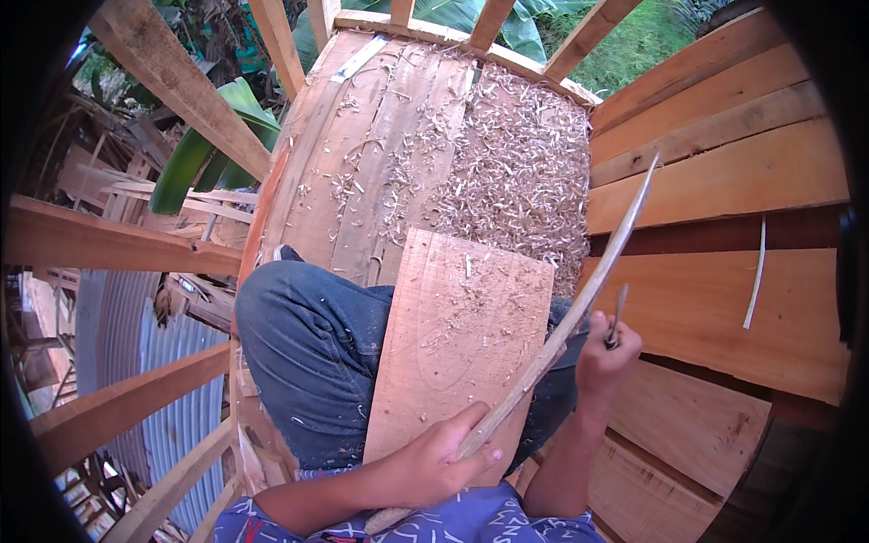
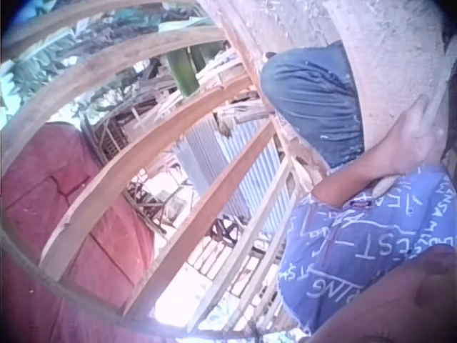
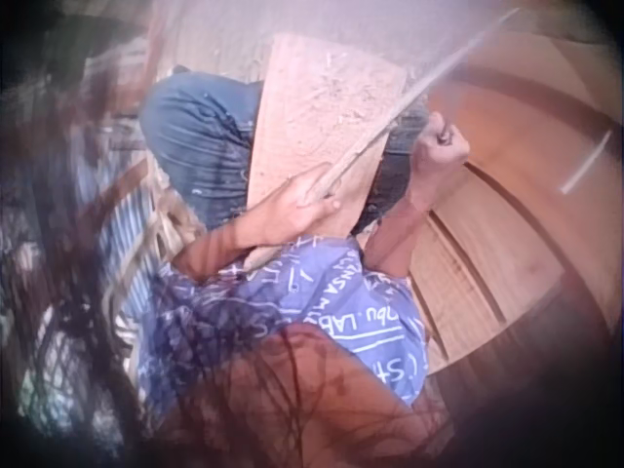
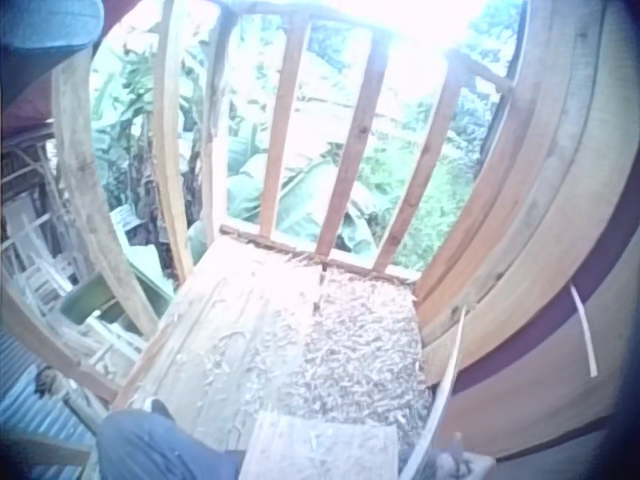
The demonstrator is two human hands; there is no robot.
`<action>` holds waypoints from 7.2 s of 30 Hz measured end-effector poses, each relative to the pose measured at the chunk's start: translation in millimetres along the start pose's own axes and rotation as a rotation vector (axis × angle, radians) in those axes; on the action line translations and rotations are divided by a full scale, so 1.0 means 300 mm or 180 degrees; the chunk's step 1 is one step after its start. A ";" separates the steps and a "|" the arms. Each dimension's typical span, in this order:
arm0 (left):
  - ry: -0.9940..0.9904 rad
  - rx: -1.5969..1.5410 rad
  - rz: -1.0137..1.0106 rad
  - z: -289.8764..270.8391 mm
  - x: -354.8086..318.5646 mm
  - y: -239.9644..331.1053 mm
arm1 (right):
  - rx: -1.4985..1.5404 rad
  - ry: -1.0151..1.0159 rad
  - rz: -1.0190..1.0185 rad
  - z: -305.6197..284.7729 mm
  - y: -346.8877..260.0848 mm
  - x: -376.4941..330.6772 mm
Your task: The person sits cross-legged on a wooden platform and uses a curved knife to shave thin strips from a long, slender piece of wood. The person holds the wood with their left hand and scrapes the surface with the knife in their right hand, creating a pile of wood shavings.
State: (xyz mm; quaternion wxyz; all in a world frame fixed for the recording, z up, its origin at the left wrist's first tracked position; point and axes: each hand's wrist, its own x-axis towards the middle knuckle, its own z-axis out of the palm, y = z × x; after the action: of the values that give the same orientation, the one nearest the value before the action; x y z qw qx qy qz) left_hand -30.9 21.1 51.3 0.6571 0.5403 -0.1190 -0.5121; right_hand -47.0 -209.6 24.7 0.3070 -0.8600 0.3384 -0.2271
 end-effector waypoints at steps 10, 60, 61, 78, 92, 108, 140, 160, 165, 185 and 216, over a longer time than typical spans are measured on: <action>0.0679 0.0613 0.0221 -0.102 0.007 0.019 | -0.0243 -0.1418 -0.0994 -0.006 -0.119 -0.153; 0.0934 0.2339 -0.0059 -0.077 -0.001 0.049 | -0.0411 -0.1265 -0.1151 -0.059 -0.028 -0.122; 0.0944 0.2400 -0.0082 -0.081 0.002 0.052 | -0.0395 -0.1124 -0.0894 -0.052 -0.022 -0.117; 0.0737 0.2560 -0.0039 -0.040 0.010 -0.004 | 0.1133 -0.1165 0.0899 -0.102 0.122 -0.052; -0.0509 0.0758 -0.0448 -0.153 0.002 -0.134 | 0.2785 -0.2046 0.2148 -0.008 -0.025 -0.211; 0.0449 0.1394 -0.0209 -0.087 -0.014 -0.013 | -0.0544 -0.1998 -0.0697 -0.093 0.038 -0.262; -0.0105 0.0696 -0.0504 -0.054 0.011 -0.066 | 0.2507 -0.2324 0.1487 -0.005 -0.033 -0.262; 0.0270 0.1004 -0.0143 -0.083 0.014 0.006 | -0.0046 -0.2047 -0.0261 -0.076 0.013 -0.250; 0.0247 0.1334 -0.0120 -0.048 0.005 0.012 | -0.0625 -0.1586 -0.0495 -0.030 0.024 -0.226; 0.0564 0.0288 0.0137 -0.042 -0.028 -0.032 | -0.0492 -0.1216 -0.0393 -0.004 0.046 -0.189; 0.0031 0.0846 -0.0447 -0.008 -0.037 -0.053 | -0.0447 -0.1390 0.0568 -0.057 0.065 -0.110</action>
State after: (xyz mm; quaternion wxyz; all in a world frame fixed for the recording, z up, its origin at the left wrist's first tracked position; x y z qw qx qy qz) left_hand -42.7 33.2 41.6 0.5429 0.6320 -0.1444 -0.5339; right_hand -88.0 -203.6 17.4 0.3311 -0.8746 0.3537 0.0163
